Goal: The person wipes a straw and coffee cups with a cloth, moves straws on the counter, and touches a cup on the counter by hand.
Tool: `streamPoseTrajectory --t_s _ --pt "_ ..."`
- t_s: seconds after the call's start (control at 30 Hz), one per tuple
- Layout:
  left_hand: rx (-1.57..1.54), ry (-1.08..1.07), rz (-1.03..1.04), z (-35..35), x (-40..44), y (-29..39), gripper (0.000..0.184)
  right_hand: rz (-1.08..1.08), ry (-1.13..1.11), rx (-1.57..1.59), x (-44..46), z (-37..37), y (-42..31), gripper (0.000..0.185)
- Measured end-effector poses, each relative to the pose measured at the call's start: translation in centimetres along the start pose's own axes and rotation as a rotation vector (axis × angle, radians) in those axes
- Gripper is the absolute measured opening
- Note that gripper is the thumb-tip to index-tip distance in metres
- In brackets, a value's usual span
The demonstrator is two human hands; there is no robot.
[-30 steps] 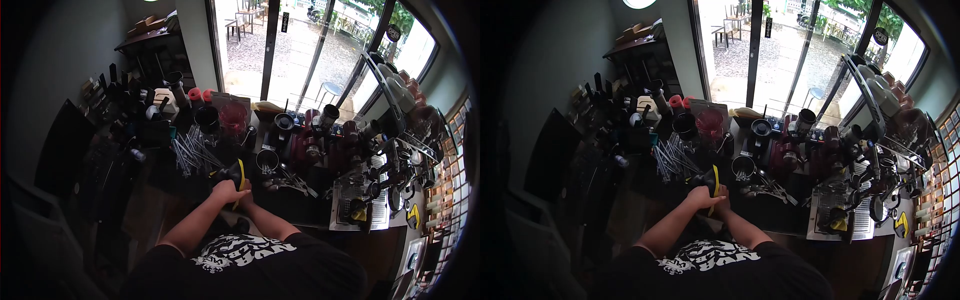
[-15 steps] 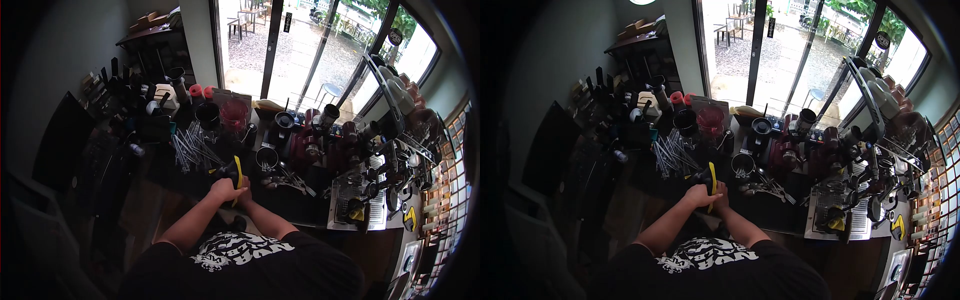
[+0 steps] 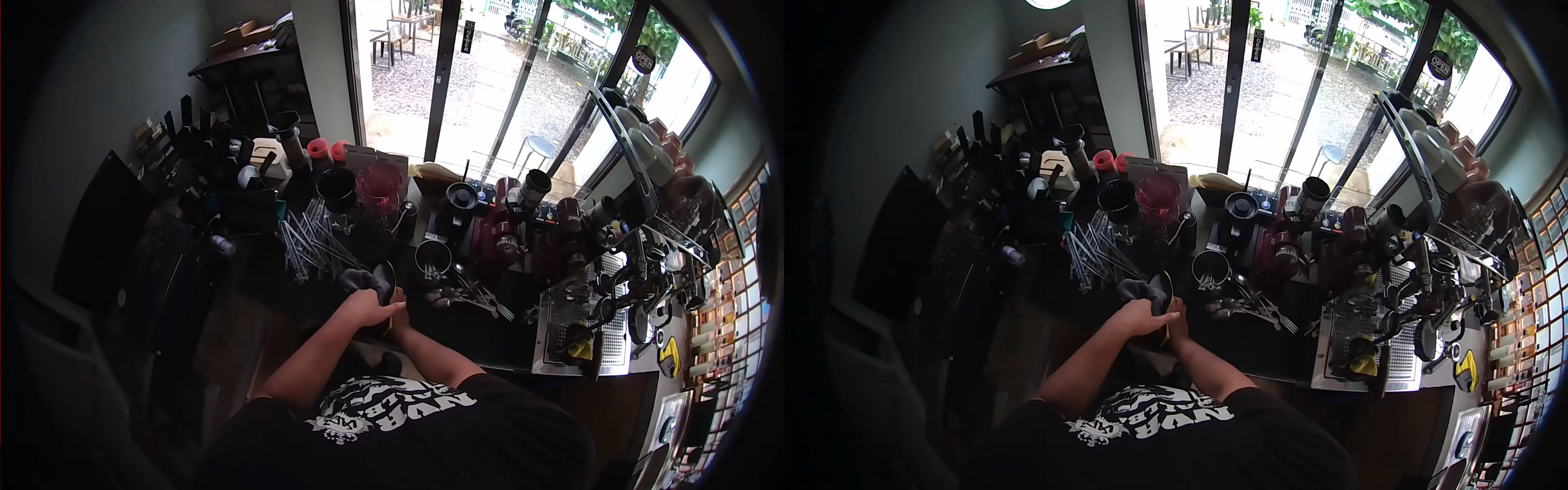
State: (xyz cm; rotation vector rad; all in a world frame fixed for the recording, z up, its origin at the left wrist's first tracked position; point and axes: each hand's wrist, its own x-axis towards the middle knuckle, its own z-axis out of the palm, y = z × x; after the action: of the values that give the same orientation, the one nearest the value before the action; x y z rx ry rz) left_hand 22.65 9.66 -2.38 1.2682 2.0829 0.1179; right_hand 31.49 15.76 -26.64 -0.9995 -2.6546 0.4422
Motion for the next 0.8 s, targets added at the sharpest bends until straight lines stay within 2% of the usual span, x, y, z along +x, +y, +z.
streamPoseTrajectory --t_s 0.07,0.2,0.27,0.3,0.37,0.4,0.47,0.5,0.57,0.6,0.67,0.8 --pt "-0.003 -0.048 -0.027 0.3 1.0 -0.4 0.085 -0.001 0.12 0.033 0.9 3.4 1.0 0.043" --pt "0.046 -0.021 -0.035 1.6 2.9 -0.9 0.085 -0.02 0.118 0.039 -0.5 -0.8 -0.2 0.041" --pt "0.079 -0.064 -0.072 0.9 2.5 -0.4 0.082 0.387 0.092 0.641 -0.5 -1.9 -1.3 0.045" --pt "0.076 -0.065 -0.067 1.0 2.6 -0.5 0.082 0.388 0.094 0.635 -0.3 -0.7 -0.5 0.045" --pt "0.134 0.006 0.002 1.3 2.4 -1.0 0.073 0.065 0.201 0.256 0.1 1.7 0.6 0.043" --pt "0.134 0.006 0.001 1.5 2.4 -1.6 0.073 0.064 0.2 0.257 0.1 0.2 -0.1 0.043" --pt "0.215 -0.042 0.121 1.9 2.6 -2.7 0.056 0.181 0.155 0.507 -0.1 -3.6 -1.7 0.041" --pt "0.22 -0.043 0.122 1.7 2.2 -2.8 0.056 0.183 0.158 0.51 0.0 -4.4 -2.1 0.041" --pt "0.232 -0.053 0.102 1.2 0.9 -2.8 0.039 0.1 0.17 0.388 -0.2 -6.0 -2.9 0.045" --pt "0.238 -0.059 0.108 1.0 0.3 -3.1 0.039 0.11 0.174 0.388 -0.4 -7.1 -3.4 0.045" --pt "0.201 0.104 0.155 0.5 -0.6 -3.7 0.028 0.123 0.085 0.387 -0.6 -9.0 -4.2 0.052" --pt "0.027 0.231 0.171 -0.3 -2.1 -3.5 0.026 0.075 0.109 0.352 -0.4 -8.6 -3.9 0.05"
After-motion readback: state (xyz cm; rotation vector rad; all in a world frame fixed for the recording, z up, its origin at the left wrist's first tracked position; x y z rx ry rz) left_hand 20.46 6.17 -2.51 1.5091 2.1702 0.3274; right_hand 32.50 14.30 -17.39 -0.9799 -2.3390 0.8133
